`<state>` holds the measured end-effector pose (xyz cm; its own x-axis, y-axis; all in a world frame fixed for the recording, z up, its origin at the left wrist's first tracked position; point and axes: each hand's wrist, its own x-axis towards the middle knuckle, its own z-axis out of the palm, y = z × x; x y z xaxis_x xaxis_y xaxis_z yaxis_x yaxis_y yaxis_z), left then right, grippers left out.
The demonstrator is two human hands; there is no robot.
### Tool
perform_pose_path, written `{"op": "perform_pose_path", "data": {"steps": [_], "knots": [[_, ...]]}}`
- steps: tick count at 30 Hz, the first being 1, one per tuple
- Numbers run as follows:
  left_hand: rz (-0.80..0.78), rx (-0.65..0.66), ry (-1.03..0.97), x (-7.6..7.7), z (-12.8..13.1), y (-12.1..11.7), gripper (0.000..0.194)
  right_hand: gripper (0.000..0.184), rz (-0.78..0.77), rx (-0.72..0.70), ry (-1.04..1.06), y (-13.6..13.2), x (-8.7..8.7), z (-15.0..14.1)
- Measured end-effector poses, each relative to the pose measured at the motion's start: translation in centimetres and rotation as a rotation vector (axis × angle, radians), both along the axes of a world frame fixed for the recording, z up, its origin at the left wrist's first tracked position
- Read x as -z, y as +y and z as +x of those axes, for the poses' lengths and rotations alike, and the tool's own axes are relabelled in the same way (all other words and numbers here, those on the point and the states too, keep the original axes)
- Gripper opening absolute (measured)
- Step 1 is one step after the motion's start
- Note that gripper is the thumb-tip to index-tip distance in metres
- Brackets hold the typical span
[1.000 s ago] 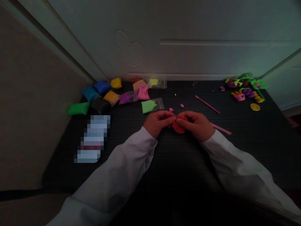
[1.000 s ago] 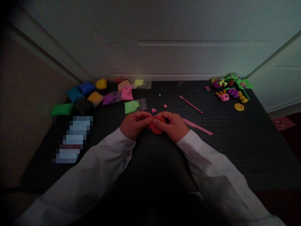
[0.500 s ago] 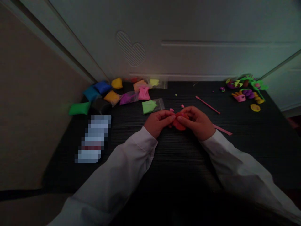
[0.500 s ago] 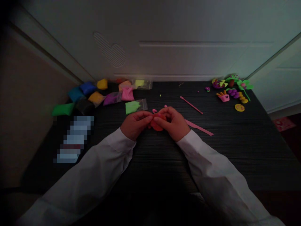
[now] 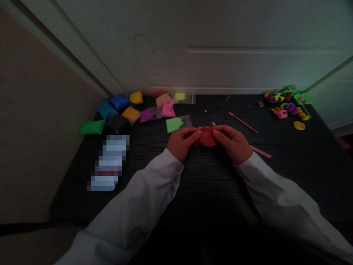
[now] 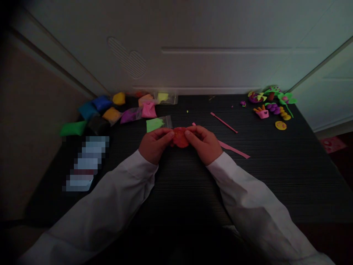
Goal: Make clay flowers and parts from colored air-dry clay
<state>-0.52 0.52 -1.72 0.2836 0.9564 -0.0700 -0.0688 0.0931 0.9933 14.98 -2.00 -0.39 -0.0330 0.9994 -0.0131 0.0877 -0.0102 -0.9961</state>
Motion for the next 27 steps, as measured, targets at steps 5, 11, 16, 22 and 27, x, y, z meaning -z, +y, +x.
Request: {"op": "perform_pose_path", "data": {"steps": [5, 11, 16, 22, 27], "knots": [[-0.068, 0.033, -0.099, 0.4, 0.1, 0.1, 0.022, 0.017, 0.002, 0.026, -0.038, 0.0, 0.0, 0.1], [-0.009, 0.025, 0.03, -0.6, 0.1, -0.3, 0.02, 0.017, 0.024, -0.055, -0.054, -0.4, -0.5, -0.2], [0.066, -0.042, 0.053, -0.5, 0.0, -0.3, 0.017, 0.019, 0.044, -0.03, -0.071, -0.4, -0.5, -0.3], [0.038, -0.035, -0.07, 0.0, 0.2, -0.3, 0.013, 0.017, 0.022, 0.019, -0.017, -0.3, -0.2, -0.2], [-0.01, -0.024, -0.131, -0.3, 0.4, -0.5, 0.016, 0.018, 0.063, -0.021, -0.105, -0.5, -0.3, -0.3]]}}
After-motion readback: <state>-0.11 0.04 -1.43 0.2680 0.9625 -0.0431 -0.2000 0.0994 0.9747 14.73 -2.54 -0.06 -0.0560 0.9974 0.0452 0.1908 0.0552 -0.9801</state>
